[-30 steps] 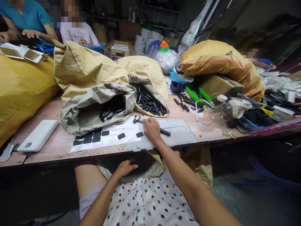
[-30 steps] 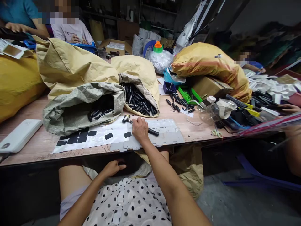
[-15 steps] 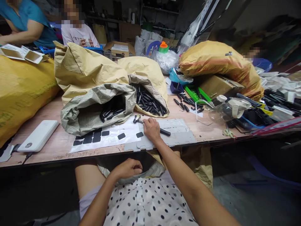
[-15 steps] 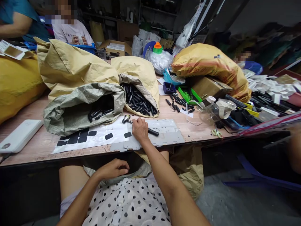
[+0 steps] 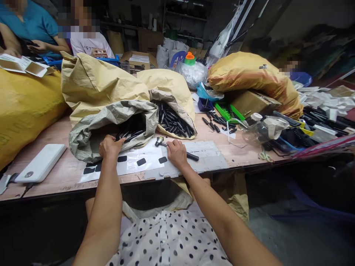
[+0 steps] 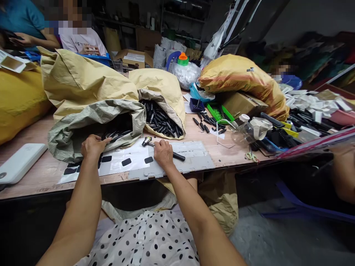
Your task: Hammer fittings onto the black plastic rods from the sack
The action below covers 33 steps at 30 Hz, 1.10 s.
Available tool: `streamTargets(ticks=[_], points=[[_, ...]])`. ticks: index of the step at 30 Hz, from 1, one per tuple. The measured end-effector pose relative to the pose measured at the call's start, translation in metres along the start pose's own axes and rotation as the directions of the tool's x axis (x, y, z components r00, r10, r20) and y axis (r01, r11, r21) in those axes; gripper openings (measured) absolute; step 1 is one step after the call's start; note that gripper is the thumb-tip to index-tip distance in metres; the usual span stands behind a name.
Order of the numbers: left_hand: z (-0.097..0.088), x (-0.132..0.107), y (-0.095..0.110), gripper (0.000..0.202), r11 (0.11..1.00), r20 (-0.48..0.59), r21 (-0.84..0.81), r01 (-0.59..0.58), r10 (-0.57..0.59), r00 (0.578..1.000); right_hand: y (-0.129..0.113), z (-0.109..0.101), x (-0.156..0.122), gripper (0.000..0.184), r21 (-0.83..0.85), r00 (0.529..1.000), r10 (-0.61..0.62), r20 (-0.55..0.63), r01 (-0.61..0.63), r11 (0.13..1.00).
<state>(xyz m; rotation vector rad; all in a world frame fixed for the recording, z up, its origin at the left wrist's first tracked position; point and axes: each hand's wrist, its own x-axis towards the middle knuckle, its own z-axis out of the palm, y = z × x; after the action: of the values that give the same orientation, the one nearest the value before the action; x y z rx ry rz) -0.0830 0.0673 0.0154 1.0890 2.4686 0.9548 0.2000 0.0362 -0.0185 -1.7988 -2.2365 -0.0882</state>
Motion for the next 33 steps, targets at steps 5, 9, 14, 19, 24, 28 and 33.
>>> streamTargets(ticks=[5, 9, 14, 19, 24, 28, 33], points=[[-0.007, -0.019, -0.011, 0.017, 0.973, -0.103, -0.178, -0.146, 0.129, 0.986, 0.0, -0.002, 0.0, 0.027, -0.002, 1.0, 0.005, 0.013, -0.005, 1.0], [-0.001, -0.057, -0.009, 0.02, 0.838, 0.045, -0.376, -0.395, 0.443, 0.896, -0.001, -0.004, 0.0, 0.027, 0.001, 0.999, 0.012, 0.03, -0.012, 1.0], [0.023, -0.081, -0.006, 0.012, 0.721, 0.334, -0.395, -0.569, 0.69, 0.643, -0.002, -0.005, -0.001, 0.025, -0.01, 0.999, 0.023, 0.03, -0.022, 1.0], [0.034, -0.073, -0.009, 0.014, 0.718, 0.398, -0.336, -0.61, 0.695, 0.599, -0.001, -0.005, 0.0, 0.027, 0.005, 0.999, 0.015, 0.037, -0.016, 1.0], [0.034, -0.072, -0.01, 0.016, 0.725, 0.43, -0.332, -0.603, 0.685, 0.588, 0.003, -0.01, 0.003, 0.028, 0.043, 0.998, 0.012, 0.057, -0.015, 0.999], [0.034, -0.073, -0.008, 0.016, 0.727, 0.437, -0.349, -0.591, 0.684, 0.583, -0.001, -0.019, -0.005, 0.033, 0.138, 0.999, 0.016, -0.03, -0.012, 0.99], [0.033, -0.075, -0.007, 0.013, 0.741, 0.441, -0.361, -0.567, 0.671, 0.596, -0.016, -0.025, -0.027, 0.036, 0.298, 0.998, -0.025, -0.058, 0.041, 0.954]])
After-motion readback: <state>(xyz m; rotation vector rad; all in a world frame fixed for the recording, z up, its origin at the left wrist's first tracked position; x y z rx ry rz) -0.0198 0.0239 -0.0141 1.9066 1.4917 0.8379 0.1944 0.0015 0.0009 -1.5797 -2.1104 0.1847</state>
